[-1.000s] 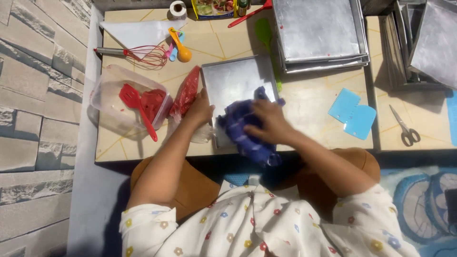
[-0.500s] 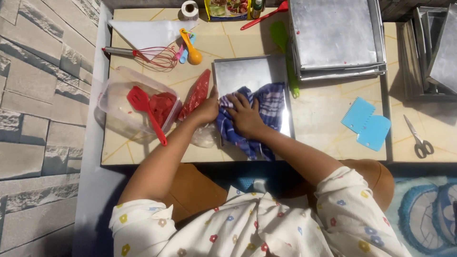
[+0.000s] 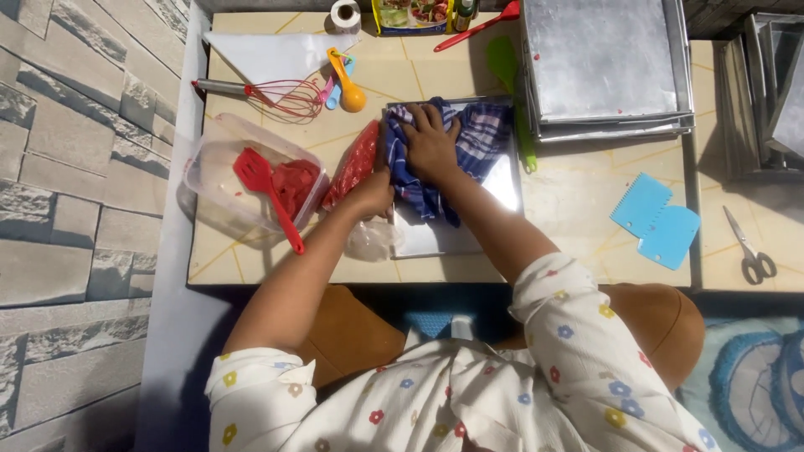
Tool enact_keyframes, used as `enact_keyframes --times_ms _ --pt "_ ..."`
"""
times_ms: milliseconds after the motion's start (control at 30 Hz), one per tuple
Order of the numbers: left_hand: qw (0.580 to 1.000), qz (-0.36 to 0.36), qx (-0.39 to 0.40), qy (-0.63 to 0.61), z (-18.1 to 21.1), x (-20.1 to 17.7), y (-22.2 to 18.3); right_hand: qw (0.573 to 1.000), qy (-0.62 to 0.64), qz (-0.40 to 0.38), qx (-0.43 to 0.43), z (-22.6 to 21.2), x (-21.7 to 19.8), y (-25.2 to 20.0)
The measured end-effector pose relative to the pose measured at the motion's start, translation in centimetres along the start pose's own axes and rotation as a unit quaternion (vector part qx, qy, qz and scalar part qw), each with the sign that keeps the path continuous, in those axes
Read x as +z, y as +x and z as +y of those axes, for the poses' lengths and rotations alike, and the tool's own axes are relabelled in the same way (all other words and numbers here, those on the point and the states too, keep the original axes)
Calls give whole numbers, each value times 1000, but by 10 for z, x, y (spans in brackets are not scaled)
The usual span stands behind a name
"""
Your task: Greasing a metal baking tray using a silicone brush and a cloth in a bakery setting.
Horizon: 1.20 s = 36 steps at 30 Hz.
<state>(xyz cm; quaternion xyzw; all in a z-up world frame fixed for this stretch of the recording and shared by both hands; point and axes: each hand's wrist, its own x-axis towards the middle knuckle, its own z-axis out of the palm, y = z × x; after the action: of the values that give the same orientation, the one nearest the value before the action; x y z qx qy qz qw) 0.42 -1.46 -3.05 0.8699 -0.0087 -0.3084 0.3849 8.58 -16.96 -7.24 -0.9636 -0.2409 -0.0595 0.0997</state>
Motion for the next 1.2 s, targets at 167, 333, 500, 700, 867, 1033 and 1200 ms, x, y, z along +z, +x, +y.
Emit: enact_keyframes --times_ms 167,333,500,700,867,1033,1200 --pt "996 35 -2 86 7 1 -6 1000 -1 -3 -3 1 2 -6" --pt "996 69 -1 60 29 -7 -27 997 -2 59 -56 -4 -1 -46" --pt "996 83 -37 20 106 -25 -103 994 13 54 -90 -16 -37 -99" --pt "990 112 -64 53 87 -13 -74 987 33 14 -154 9 -30 -131" --pt "989 83 -75 92 101 -15 -83 986 9 37 -164 18 -26 -117" --pt "991 77 -67 92 78 -14 -59 992 3 43 -116 24 -11 -69" --pt "993 91 -47 57 76 -16 -60 999 12 20 -45 34 -6 -34"
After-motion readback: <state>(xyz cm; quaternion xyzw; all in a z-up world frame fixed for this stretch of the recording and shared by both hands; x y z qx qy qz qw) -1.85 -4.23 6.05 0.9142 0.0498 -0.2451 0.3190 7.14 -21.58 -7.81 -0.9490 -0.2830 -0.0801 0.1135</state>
